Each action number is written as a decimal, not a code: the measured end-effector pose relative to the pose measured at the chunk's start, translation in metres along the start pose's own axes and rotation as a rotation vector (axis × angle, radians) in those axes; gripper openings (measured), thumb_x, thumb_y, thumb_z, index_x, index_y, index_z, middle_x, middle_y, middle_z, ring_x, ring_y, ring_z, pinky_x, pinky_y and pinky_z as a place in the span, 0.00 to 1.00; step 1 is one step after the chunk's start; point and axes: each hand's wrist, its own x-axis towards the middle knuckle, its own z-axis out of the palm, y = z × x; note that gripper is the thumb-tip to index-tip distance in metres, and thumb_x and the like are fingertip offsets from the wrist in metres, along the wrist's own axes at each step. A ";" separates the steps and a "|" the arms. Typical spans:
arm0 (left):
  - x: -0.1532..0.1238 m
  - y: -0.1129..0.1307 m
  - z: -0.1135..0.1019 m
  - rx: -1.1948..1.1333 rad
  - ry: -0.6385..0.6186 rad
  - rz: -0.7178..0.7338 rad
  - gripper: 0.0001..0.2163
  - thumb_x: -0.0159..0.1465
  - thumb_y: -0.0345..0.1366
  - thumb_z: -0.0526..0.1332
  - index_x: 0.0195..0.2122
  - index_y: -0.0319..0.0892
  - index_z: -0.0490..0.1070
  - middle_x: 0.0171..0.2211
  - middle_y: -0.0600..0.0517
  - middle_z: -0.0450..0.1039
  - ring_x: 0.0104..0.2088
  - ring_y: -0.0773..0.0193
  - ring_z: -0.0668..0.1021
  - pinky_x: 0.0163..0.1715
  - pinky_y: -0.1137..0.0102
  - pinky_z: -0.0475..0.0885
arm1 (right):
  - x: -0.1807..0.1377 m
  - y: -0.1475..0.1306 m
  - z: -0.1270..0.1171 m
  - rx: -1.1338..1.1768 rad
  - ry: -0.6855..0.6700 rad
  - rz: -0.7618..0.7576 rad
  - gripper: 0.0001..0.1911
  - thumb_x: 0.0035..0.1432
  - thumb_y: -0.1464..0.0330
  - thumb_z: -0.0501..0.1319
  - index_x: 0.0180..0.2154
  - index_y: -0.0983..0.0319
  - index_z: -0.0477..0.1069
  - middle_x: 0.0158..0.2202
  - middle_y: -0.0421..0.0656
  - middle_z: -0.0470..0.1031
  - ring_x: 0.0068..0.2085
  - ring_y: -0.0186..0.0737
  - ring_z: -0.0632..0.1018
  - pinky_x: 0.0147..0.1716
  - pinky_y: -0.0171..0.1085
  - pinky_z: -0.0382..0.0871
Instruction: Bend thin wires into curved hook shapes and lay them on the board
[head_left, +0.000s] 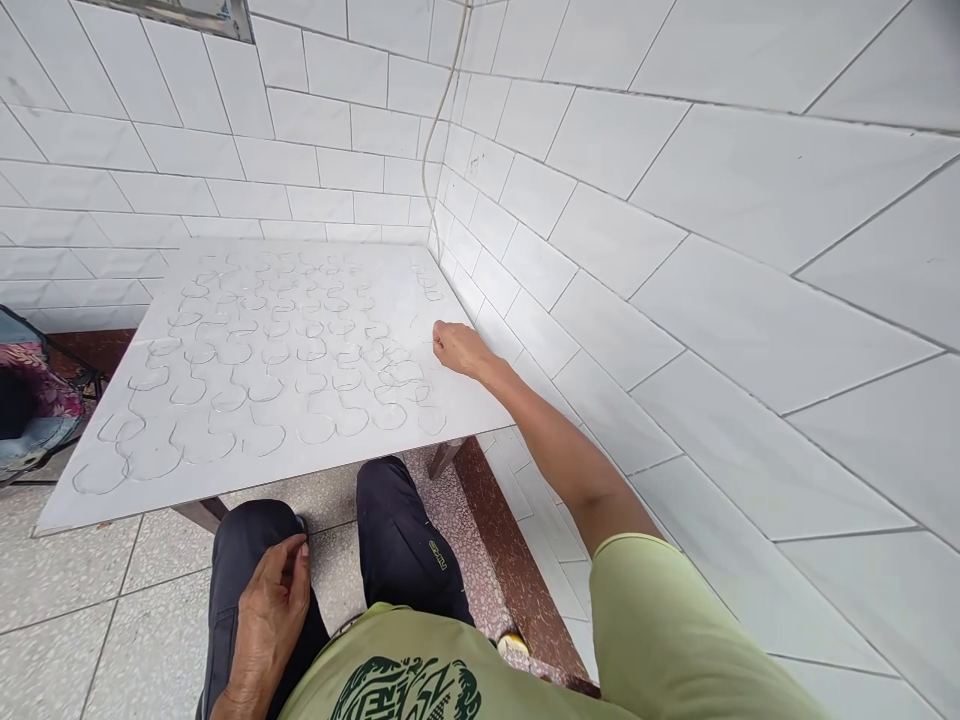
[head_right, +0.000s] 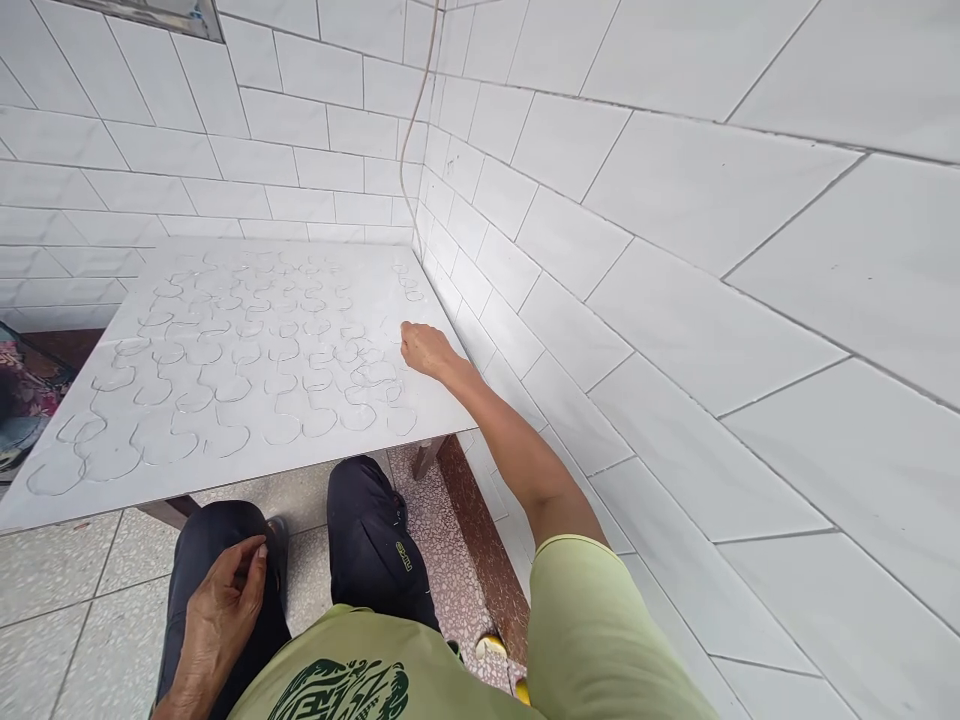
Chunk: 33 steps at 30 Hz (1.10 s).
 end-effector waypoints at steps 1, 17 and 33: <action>-0.003 0.000 0.000 -0.001 0.002 -0.008 0.19 0.69 0.49 0.58 0.48 0.41 0.78 0.45 0.45 0.82 0.36 0.56 0.82 0.39 0.65 0.77 | -0.004 0.001 -0.004 -0.006 -0.004 -0.003 0.10 0.66 0.79 0.54 0.35 0.60 0.61 0.29 0.44 0.69 0.28 0.40 0.65 0.30 0.40 0.53; 0.014 0.148 -0.037 -0.746 -0.144 -0.177 0.23 0.68 0.52 0.65 0.55 0.41 0.78 0.42 0.46 0.82 0.28 0.64 0.79 0.32 0.67 0.78 | -0.151 -0.134 0.064 0.786 0.137 -0.053 0.12 0.73 0.55 0.53 0.47 0.54 0.67 0.25 0.36 0.72 0.27 0.40 0.76 0.34 0.38 0.71; 0.020 0.115 -0.047 -1.062 -0.045 -0.312 0.16 0.67 0.46 0.68 0.48 0.38 0.81 0.40 0.46 0.75 0.36 0.65 0.76 0.28 0.73 0.72 | -0.196 -0.161 0.083 1.435 -0.202 -0.053 0.14 0.70 0.55 0.60 0.47 0.58 0.72 0.21 0.34 0.72 0.18 0.31 0.71 0.18 0.31 0.62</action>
